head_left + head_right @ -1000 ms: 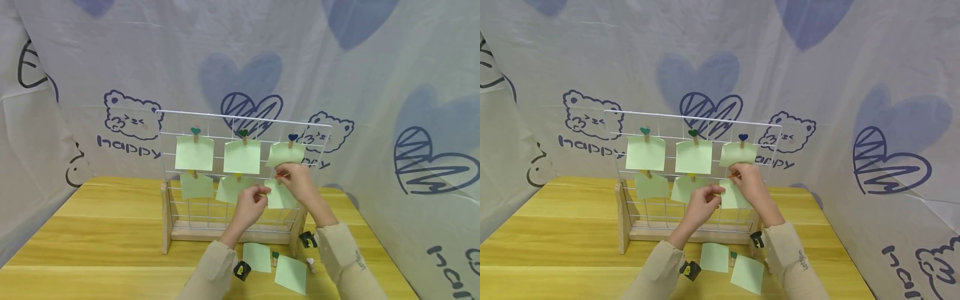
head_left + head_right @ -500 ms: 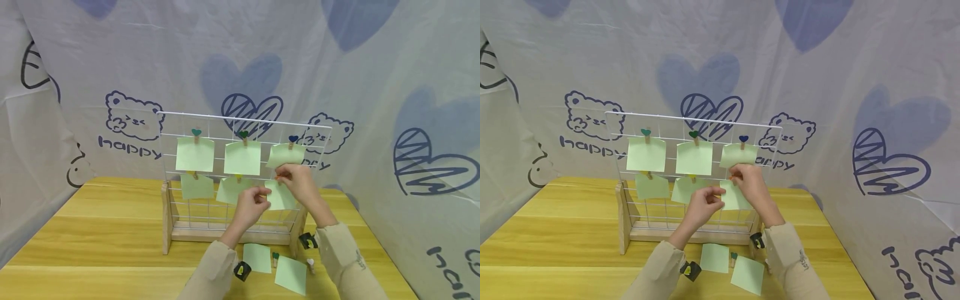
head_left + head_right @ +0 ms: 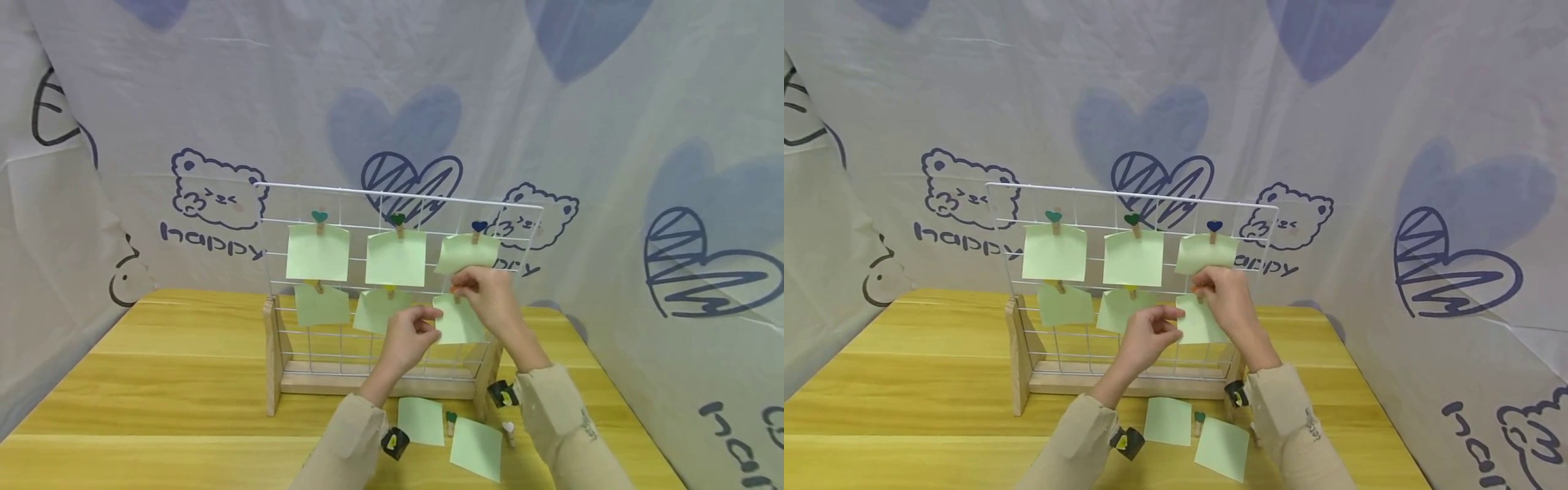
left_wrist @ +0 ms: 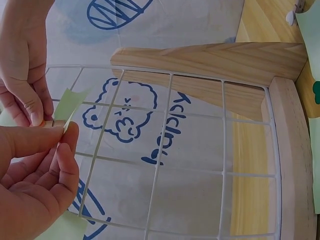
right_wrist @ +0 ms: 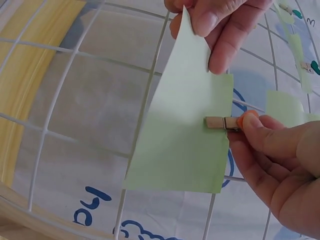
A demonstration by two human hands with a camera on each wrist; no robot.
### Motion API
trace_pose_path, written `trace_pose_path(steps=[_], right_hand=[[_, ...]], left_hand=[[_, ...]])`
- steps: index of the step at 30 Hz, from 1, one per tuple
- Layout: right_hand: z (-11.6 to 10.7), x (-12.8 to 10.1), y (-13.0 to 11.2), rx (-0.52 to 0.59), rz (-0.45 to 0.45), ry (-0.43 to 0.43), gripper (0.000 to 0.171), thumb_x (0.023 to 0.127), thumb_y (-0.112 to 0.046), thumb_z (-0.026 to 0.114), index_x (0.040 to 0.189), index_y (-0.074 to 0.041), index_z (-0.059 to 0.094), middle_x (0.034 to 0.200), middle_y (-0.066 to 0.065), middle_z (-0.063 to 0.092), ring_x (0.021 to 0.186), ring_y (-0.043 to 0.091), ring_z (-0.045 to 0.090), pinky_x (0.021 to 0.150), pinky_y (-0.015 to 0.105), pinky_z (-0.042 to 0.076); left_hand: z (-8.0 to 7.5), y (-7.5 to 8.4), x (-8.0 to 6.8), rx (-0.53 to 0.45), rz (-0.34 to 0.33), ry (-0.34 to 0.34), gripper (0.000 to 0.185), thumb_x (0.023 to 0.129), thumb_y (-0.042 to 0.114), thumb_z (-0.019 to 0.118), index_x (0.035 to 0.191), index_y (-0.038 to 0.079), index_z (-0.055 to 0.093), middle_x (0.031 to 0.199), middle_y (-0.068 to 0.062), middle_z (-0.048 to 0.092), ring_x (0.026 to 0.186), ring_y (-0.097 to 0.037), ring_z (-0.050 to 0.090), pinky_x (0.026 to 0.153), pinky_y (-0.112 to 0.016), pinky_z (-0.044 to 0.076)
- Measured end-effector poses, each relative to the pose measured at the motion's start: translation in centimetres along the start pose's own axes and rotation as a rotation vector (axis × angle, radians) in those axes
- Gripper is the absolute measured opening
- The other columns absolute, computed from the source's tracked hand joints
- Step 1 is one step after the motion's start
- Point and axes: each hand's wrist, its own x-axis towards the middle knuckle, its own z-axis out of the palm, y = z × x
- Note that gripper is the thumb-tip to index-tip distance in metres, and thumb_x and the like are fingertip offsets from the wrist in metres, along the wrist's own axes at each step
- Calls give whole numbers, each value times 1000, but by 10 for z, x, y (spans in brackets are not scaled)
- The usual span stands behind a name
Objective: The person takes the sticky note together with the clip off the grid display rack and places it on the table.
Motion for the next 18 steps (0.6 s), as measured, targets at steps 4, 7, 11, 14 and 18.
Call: trace_pose_path(steps=[4, 7, 11, 14, 18], right_hand=[[2, 0, -1, -16, 5, 33, 10, 68, 11, 68, 74, 5, 65, 73, 15, 65, 67, 25, 63, 62, 30, 52], [3, 0, -2, -46, 8, 59, 9, 68, 11, 69, 72, 4, 65, 72, 14, 65, 66, 25, 63, 61, 30, 52], [4, -1, -4, -87, -4, 86, 9, 68, 10, 69, 68, 2, 64, 69, 13, 65, 65, 25, 62, 60, 31, 51], [5, -1, -3, -96, -12, 104, 11, 67, 11, 69, 66, 2, 64, 67, 13, 64, 64, 25, 62, 60, 30, 51], [5, -3, -2, -90, -21, 132, 12, 66, 13, 68, 66, 2, 64, 67, 13, 64, 63, 25, 62, 59, 29, 51]], left_hand=[[-1, 0, 0, 0, -19, -5, 23, 74, -10, 62, 96, -5, 64, 91, -15, 63, 65, -15, 59, 58, -22, 49], [-2, 1, -1, -7, -20, -10, 23, 74, -10, 62, 96, -5, 63, 91, -15, 63, 65, -15, 59, 57, -22, 49], [-2, 1, -1, -21, -12, -11, 23, 74, -11, 62, 96, -6, 63, 90, -16, 63, 65, -18, 59, 56, -22, 49], [-3, 2, -1, -29, -12, -11, 23, 74, -12, 62, 96, -6, 64, 90, -16, 63, 65, -20, 59, 56, -23, 48], [-3, 2, -2, -35, -13, -17, 24, 73, -12, 63, 96, -6, 63, 90, -16, 63, 66, -20, 59, 57, -23, 49]])
